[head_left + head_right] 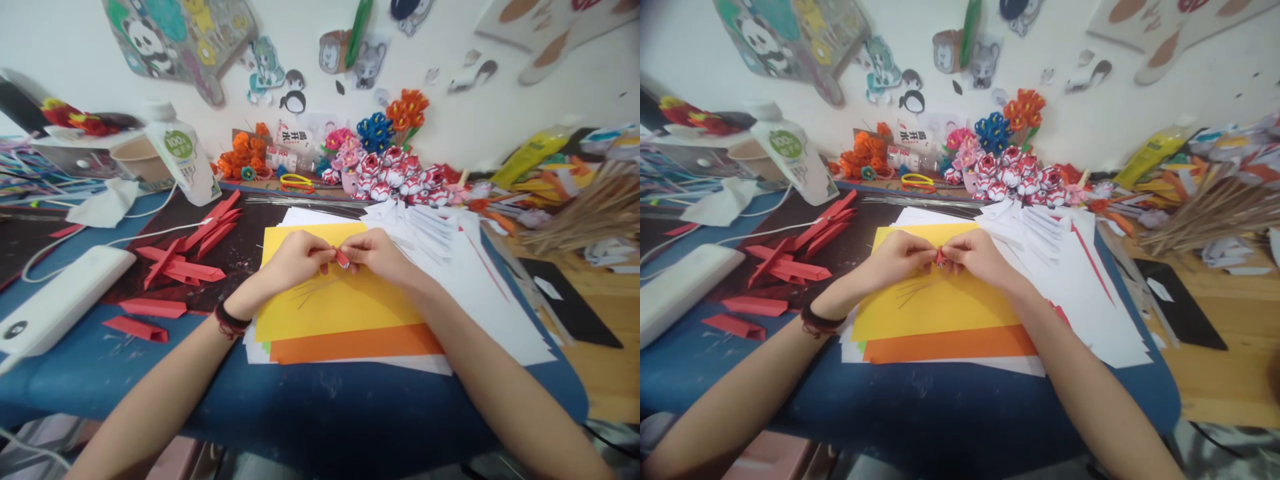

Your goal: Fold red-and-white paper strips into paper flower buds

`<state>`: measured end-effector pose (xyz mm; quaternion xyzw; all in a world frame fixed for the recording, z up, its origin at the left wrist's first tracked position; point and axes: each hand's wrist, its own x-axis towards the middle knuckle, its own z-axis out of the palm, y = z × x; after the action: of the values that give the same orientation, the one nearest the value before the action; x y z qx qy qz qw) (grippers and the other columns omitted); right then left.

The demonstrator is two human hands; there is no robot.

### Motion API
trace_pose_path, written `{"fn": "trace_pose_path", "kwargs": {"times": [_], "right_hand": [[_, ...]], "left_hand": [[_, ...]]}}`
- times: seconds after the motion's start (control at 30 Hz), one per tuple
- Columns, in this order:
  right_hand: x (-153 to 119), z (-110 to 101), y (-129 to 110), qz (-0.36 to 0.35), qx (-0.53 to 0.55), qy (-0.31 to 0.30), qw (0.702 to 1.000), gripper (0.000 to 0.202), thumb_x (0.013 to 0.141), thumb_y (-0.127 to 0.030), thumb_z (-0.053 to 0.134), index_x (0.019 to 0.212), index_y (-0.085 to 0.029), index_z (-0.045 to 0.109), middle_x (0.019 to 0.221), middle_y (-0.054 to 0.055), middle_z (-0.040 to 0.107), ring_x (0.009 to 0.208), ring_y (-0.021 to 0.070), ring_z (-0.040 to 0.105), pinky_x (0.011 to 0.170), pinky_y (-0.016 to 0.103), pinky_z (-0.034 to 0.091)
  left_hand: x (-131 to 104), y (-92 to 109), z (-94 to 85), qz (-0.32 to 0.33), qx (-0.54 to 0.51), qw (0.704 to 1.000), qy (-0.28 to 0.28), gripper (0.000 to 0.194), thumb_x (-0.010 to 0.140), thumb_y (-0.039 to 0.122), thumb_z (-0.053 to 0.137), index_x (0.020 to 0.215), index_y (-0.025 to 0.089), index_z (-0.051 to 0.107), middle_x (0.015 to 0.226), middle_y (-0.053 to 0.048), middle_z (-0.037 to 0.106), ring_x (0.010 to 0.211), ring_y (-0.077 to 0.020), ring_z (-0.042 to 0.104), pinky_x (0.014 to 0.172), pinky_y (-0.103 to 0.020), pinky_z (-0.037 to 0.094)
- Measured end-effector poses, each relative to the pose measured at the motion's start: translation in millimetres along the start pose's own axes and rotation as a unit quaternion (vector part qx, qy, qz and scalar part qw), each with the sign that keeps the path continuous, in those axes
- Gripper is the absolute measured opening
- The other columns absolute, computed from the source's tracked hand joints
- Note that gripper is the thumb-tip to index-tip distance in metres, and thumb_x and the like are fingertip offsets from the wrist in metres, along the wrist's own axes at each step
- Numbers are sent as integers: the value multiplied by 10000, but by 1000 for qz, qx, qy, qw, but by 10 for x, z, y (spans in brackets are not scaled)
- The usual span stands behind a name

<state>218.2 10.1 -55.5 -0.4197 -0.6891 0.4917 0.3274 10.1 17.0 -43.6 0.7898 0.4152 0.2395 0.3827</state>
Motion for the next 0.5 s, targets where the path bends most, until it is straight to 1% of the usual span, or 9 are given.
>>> {"fn": "trace_pose_path", "kwargs": {"times": [0.07, 0.13, 0.23, 0.33, 0.43, 0.5], "right_hand": [[-6, -9, -23, -28, -36, 11, 999, 305, 856, -352, 640, 624, -159, 683, 579, 28, 661, 542, 131, 588, 571, 264, 468], [-17, -27, -40, -42, -59, 15, 997, 249, 841, -280, 603, 650, -160, 707, 600, 31, 688, 576, 143, 625, 599, 264, 497], [-24, -29, -25, -45, -61, 38, 996, 192, 797, -233, 598, 705, -163, 752, 635, 31, 728, 583, 158, 664, 600, 271, 529], [-24, 3, 1, -47, -47, 66, 996, 189, 786, -228, 608, 692, -173, 762, 607, 27, 727, 539, 164, 670, 570, 276, 542], [-28, -1, -1, -39, -31, 46, 998, 209, 807, -252, 620, 670, -173, 757, 562, 26, 712, 513, 167, 678, 555, 276, 555], [-31, -39, -3, -25, -9, 19, 999, 205, 812, -279, 643, 704, -165, 775, 615, 39, 746, 558, 183, 716, 591, 293, 589]], "left_hand": [[-14, 9, 23, 43, 41, 998, 34, 283, 891, 138, 568, 659, 142, 729, 632, -20, 712, 567, -98, 563, 604, -218, 380], [-35, 22, 55, 67, 78, 993, 64, 267, 894, 115, 564, 705, 150, 750, 672, -25, 738, 592, -108, 596, 637, -226, 391], [-64, 31, 97, 63, 143, 983, 96, 233, 892, 126, 582, 775, 152, 782, 692, -51, 756, 606, -138, 621, 647, -251, 384], [-77, 21, 113, 68, 186, 974, 109, 228, 881, 133, 584, 798, 150, 796, 669, -67, 747, 586, -150, 603, 624, -263, 359], [-75, 2, 113, 84, 183, 974, 108, 240, 877, 133, 573, 782, 153, 793, 651, -62, 737, 573, -144, 594, 607, -256, 345], [-69, -7, 115, 91, 181, 974, 102, 248, 874, 124, 561, 772, 152, 785, 661, -63, 742, 575, -140, 595, 604, -252, 341]]}}
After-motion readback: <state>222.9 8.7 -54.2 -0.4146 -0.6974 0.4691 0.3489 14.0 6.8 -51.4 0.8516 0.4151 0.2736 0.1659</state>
